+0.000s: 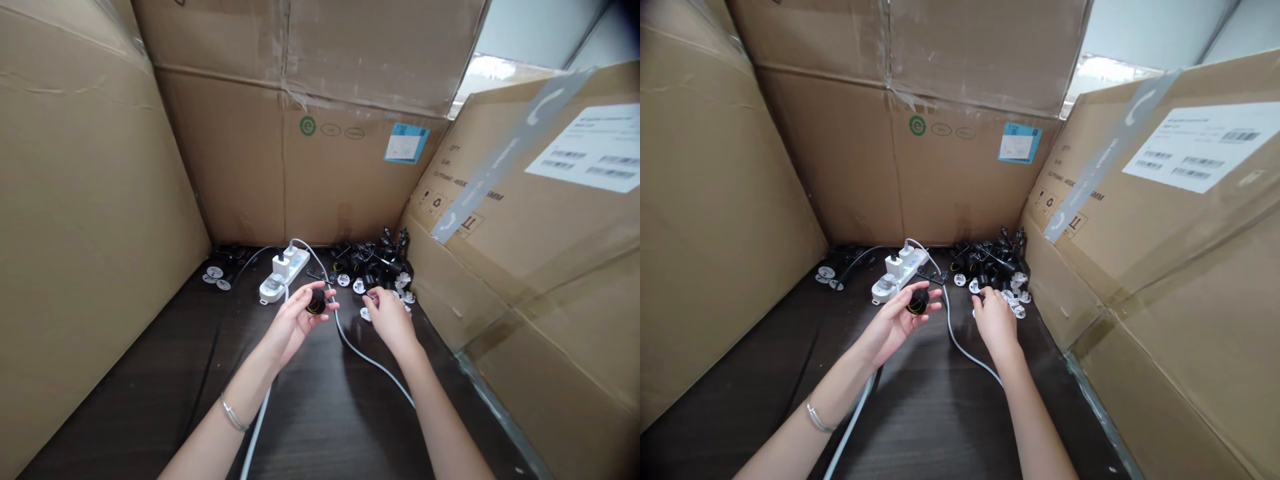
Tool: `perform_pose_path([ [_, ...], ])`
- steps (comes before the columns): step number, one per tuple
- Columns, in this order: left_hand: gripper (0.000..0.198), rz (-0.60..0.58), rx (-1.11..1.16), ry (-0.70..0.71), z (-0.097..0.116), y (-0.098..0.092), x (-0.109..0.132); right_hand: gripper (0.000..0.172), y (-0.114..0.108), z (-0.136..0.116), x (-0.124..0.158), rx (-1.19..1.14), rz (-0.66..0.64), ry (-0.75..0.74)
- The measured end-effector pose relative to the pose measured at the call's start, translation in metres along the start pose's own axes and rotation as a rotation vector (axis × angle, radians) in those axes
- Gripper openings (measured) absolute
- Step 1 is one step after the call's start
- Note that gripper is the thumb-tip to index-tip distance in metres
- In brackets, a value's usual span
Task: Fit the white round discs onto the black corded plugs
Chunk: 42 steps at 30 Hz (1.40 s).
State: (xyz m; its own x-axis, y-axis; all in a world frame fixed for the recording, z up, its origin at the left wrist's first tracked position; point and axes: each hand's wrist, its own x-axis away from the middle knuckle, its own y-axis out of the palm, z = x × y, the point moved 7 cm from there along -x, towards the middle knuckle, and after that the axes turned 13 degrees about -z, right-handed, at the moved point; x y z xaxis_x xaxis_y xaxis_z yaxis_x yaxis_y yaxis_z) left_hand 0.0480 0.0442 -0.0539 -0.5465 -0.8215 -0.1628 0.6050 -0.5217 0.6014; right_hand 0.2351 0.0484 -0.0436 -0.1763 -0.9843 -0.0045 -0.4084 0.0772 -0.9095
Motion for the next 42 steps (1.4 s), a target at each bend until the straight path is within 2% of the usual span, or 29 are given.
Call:
perform_pose_path([
  [3, 0.028, 0.071, 0.014, -0.003, -0.002, -0.007, -0.001, 0.020, 0.011, 0.003, -0.002, 0.146, -0.092, 0.022],
  [5, 0.027, 0.095, 0.016, -0.021, -0.006, -0.011, -0.002, 0.027, 0.019, 0.003, -0.002, 0.214, -0.151, 0.000],
  [8, 0.026, 0.077, 0.013, -0.061, -0.011, -0.012, -0.003, 0.029, 0.030, 0.005, -0.003, 0.251, -0.220, -0.018],
  [12, 0.025, 0.044, -0.023, -0.090, -0.014, -0.009, -0.002, 0.024, 0.032, 0.008, -0.005, 0.236, -0.216, -0.016],
  [15, 0.016, 0.050, -0.144, -0.064, -0.012, -0.011, -0.003, 0.023, 0.027, 0.005, -0.006, 0.189, -0.170, -0.044],
  [19, 0.012, 0.079, -0.331, -0.059, -0.013, -0.018, -0.003, 0.025, 0.012, -0.002, -0.008, -0.061, 0.020, -0.158],
  [24, 0.015, 0.056, -0.376, -0.015, -0.010, -0.020, -0.002, 0.027, 0.000, -0.004, -0.006, -0.205, 0.162, -0.236],
  [27, 0.015, 0.030, -0.378, 0.014, -0.007, -0.019, -0.001, 0.027, -0.002, -0.003, -0.005, -0.182, 0.186, -0.215],
  [30, 0.015, 0.032, -0.384, 0.019, -0.007, -0.019, -0.001, 0.028, 0.004, 0.001, -0.007, -0.067, 0.109, -0.138],
  [32, 0.016, 0.075, -0.380, 0.046, -0.004, -0.021, 0.001, 0.027, 0.013, 0.003, -0.010, 0.039, 0.015, -0.087],
  [35, 0.017, 0.242, -0.379, 0.170, 0.007, -0.028, 0.007, 0.024, 0.026, 0.005, -0.011, 0.139, -0.073, -0.054],
  [38, 0.018, 0.429, -0.427, 0.326, 0.022, -0.034, 0.018, 0.022, 0.035, 0.007, -0.010, 0.194, -0.108, -0.038],
  [42, 0.021, 0.531, -0.486, 0.453, 0.033, -0.034, 0.027, 0.025, 0.033, 0.000, -0.010, 0.234, -0.119, -0.033],
])
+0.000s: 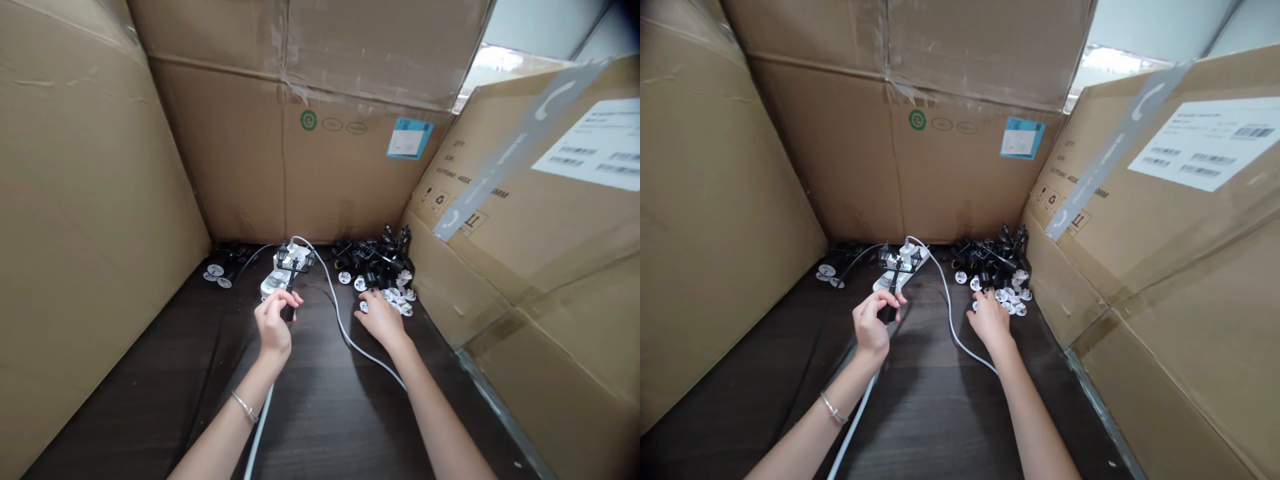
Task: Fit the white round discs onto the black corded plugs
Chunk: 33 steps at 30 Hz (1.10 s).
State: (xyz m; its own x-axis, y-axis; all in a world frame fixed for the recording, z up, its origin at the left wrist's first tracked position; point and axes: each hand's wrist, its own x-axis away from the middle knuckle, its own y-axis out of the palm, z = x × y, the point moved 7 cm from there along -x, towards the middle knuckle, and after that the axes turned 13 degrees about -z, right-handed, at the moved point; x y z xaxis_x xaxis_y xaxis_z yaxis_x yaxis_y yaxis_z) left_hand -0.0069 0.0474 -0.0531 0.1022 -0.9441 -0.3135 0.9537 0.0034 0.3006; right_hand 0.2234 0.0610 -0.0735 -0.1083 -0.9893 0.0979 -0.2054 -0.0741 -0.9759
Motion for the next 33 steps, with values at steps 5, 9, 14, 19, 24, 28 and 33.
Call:
perform_pose_path([
  [5, 0.021, 0.069, -0.032, -0.003, -0.001, -0.006, 0.000, 0.027, -0.043, -0.050, -0.040, 0.040, 0.141, -0.180],
  [9, 0.022, 0.056, -0.059, -0.026, 0.000, -0.008, -0.003, 0.024, -0.050, -0.099, -0.105, 0.039, 0.073, -0.317],
  [14, 0.014, -0.105, -0.161, -0.033, 0.002, 0.002, -0.007, 0.013, -0.048, -0.121, -0.142, -0.088, 0.049, -0.413],
  [19, 0.022, -0.213, -0.105, -0.067, -0.014, 0.014, -0.005, 0.024, -0.075, -0.092, -0.090, -0.408, 0.243, -0.410],
  [24, 0.015, -0.376, -0.164, -0.257, -0.037, 0.028, 0.000, 0.030, -0.047, -0.050, -0.009, -1.429, 0.319, -0.451],
  [28, 0.018, -0.529, -0.369, -0.257, -0.035, 0.035, 0.001, 0.023, -0.024, -0.041, 0.005, -1.741, 0.215, -0.412],
  [33, 0.027, -0.537, -0.493, -0.186, -0.025, 0.031, -0.003, 0.025, -0.025, -0.040, 0.000, -1.759, 0.134, -0.446],
])
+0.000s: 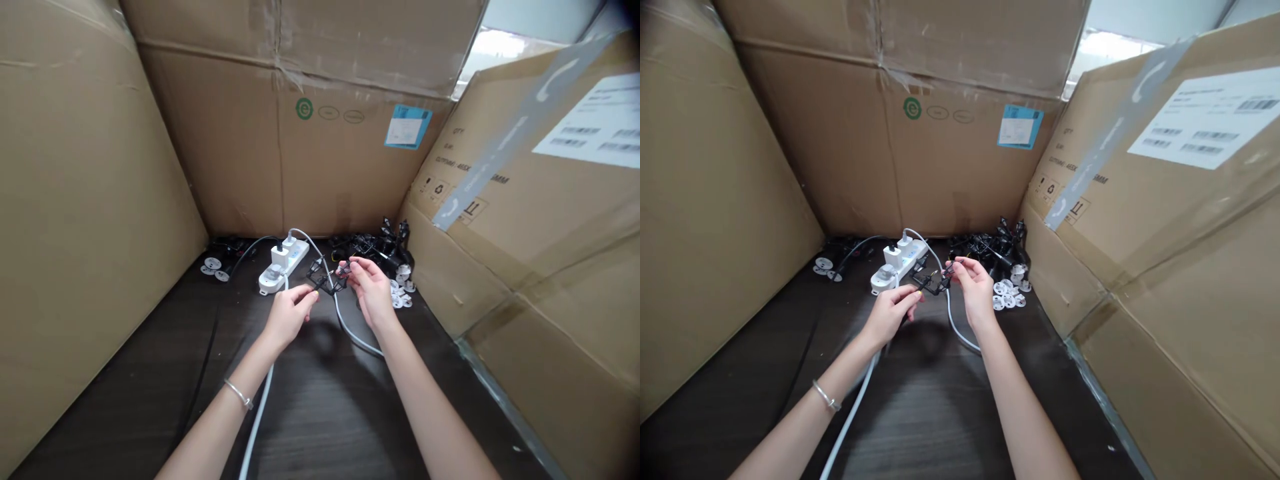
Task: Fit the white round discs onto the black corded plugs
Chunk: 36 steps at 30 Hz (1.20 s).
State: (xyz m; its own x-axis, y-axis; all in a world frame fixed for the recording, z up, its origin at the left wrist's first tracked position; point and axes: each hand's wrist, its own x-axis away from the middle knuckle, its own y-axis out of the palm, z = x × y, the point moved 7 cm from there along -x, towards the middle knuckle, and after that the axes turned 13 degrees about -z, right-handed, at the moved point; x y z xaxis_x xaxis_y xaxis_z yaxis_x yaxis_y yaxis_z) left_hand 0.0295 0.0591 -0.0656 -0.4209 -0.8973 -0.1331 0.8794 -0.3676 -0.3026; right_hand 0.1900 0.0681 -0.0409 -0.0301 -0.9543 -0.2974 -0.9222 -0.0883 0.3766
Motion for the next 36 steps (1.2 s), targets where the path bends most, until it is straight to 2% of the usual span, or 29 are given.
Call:
perform_pose_path([
  [8, 0.027, -0.015, -0.057, -0.004, 0.0019, 0.0014, 0.0008, 0.021, 0.0023, 0.0034, 0.0043, -0.105, -0.026, 0.013],
  [24, 0.028, -0.008, -0.099, -0.003, 0.0044, 0.0026, 0.0029, 0.020, 0.0041, 0.0010, 0.0041, 0.012, -0.090, 0.042],
  [36, 0.029, 0.005, -0.185, 0.034, 0.0069, 0.0001, 0.0046, 0.021, 0.0078, 0.0014, 0.0054, 0.086, -0.208, 0.076],
])
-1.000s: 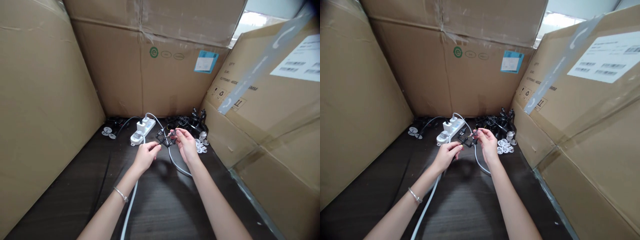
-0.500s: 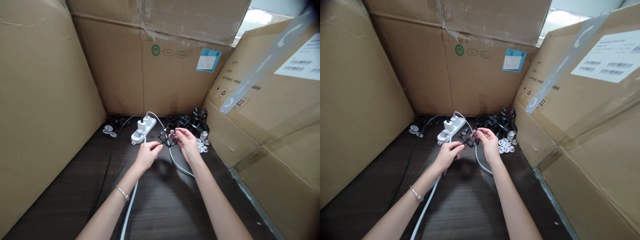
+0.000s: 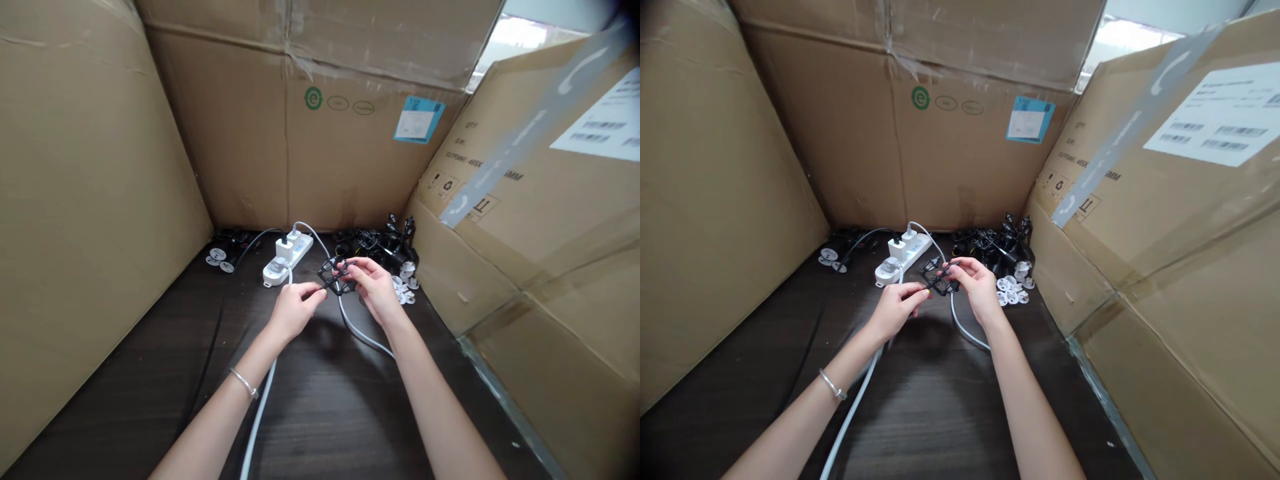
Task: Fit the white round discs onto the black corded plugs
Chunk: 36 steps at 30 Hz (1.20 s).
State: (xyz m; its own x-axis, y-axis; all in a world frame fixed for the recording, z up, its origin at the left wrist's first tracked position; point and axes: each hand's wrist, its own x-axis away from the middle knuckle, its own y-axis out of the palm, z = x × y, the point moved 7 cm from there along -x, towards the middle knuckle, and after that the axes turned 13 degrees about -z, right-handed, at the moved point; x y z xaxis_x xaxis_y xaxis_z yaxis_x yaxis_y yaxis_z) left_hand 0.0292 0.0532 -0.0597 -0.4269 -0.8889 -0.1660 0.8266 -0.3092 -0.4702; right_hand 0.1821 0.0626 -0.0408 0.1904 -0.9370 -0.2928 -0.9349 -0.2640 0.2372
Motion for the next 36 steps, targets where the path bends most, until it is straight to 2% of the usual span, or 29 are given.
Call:
perform_pose_path([
  [7, 0.028, -0.011, -0.043, 0.003, 0.001, 0.001, 0.002, 0.022, -0.002, 0.007, 0.000, 0.001, -0.072, 0.065],
  [17, 0.029, -0.038, -0.086, -0.023, 0.005, 0.005, 0.002, 0.020, 0.005, 0.013, 0.000, -0.074, -0.034, 0.075],
  [21, 0.030, -0.078, 0.163, -0.017, 0.007, 0.020, 0.000, 0.025, -0.001, 0.001, -0.003, -0.002, 0.014, 0.089],
  [23, 0.026, -0.124, 0.385, -0.053, 0.004, 0.029, -0.002, 0.031, -0.017, -0.013, -0.003, 0.027, 0.094, 0.058],
  [25, 0.030, -0.143, 0.597, -0.101, 0.002, 0.033, -0.002, 0.033, -0.044, -0.033, 0.002, 0.172, 0.266, -0.022],
  [26, 0.033, -0.139, 0.681, -0.111, 0.002, 0.033, -0.002, 0.032, -0.056, -0.042, 0.007, 0.333, 0.356, -0.055],
  [27, 0.035, -0.132, 0.744, -0.106, 0.004, 0.031, -0.002, 0.030, -0.062, -0.048, 0.010, 0.533, 0.392, -0.053],
  [28, 0.034, -0.132, 0.788, -0.093, 0.006, 0.029, -0.002, 0.027, -0.064, -0.049, 0.012, 0.732, 0.373, -0.028],
  [32, 0.021, -0.133, 0.830, -0.063, 0.012, 0.022, -0.002, 0.008, -0.053, -0.023, 0.022, 1.031, 0.211, 0.095],
  [36, 0.027, -0.099, 0.831, -0.078, 0.012, 0.016, -0.001, 0.016, -0.034, 0.007, 0.029, 1.414, 0.046, 0.297],
])
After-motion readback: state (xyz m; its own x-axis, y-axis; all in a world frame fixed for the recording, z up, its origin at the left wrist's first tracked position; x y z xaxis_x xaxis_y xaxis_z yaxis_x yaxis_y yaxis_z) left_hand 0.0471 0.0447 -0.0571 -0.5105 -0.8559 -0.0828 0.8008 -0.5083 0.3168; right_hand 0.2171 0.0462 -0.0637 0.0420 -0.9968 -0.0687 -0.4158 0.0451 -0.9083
